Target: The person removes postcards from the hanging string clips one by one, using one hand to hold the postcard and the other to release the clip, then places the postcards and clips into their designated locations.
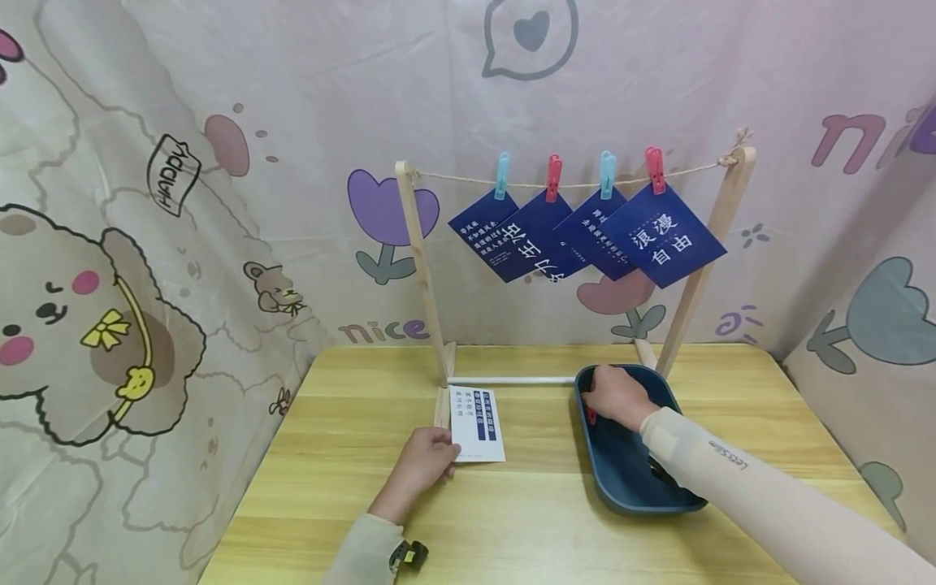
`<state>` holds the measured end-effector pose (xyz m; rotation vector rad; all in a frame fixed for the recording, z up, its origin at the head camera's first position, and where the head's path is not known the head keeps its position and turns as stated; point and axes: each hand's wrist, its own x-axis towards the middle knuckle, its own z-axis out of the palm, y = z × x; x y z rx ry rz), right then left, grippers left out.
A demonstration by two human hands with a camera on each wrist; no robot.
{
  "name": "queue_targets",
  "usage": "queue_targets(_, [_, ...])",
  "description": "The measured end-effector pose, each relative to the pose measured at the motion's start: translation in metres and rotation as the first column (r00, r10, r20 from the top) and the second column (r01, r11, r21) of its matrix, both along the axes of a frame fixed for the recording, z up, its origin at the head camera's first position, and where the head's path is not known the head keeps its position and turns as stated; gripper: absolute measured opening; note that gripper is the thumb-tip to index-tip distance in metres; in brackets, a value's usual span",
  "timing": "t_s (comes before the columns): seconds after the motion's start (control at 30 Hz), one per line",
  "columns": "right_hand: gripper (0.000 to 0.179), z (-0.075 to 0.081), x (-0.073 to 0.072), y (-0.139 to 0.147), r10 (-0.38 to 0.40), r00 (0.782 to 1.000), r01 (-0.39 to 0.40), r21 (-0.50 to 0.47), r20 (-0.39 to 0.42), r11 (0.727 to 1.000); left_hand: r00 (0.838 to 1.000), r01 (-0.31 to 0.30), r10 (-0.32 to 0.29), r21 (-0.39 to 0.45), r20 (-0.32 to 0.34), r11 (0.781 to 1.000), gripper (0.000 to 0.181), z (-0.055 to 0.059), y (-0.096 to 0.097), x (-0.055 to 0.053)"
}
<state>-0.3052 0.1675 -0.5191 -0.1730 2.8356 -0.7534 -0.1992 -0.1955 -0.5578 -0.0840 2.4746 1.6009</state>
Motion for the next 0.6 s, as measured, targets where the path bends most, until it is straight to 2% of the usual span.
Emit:
queue_targets(0.23, [0.038,-0.0022,0.0004,-0.0012,0.019,1.0,-0.019,-0.009,0.013,1.0,0.999,-0.033,0.028,-0.129,-0.039,0.991,0.034,-0.0026,0.0,-0.0012])
queue_targets(0.43, [0.034,-0.0035,0.0023,-0.0032,0.043,0.999,-0.043,0.031,-0.007,0.999,0.993,-0.07,0.043,-0.263,-0.108,0.962,0.023,-0.0001,0.0,-0.0015])
queue_targets(0.6, [0.036,-0.0037,0.004,-0.0037,0.064,0.997,-0.061,0.074,-0.031,0.995,0.989,-0.091,0.047,-0.324,-0.142,0.942,0.019,0.0042,0.0012,0.0003])
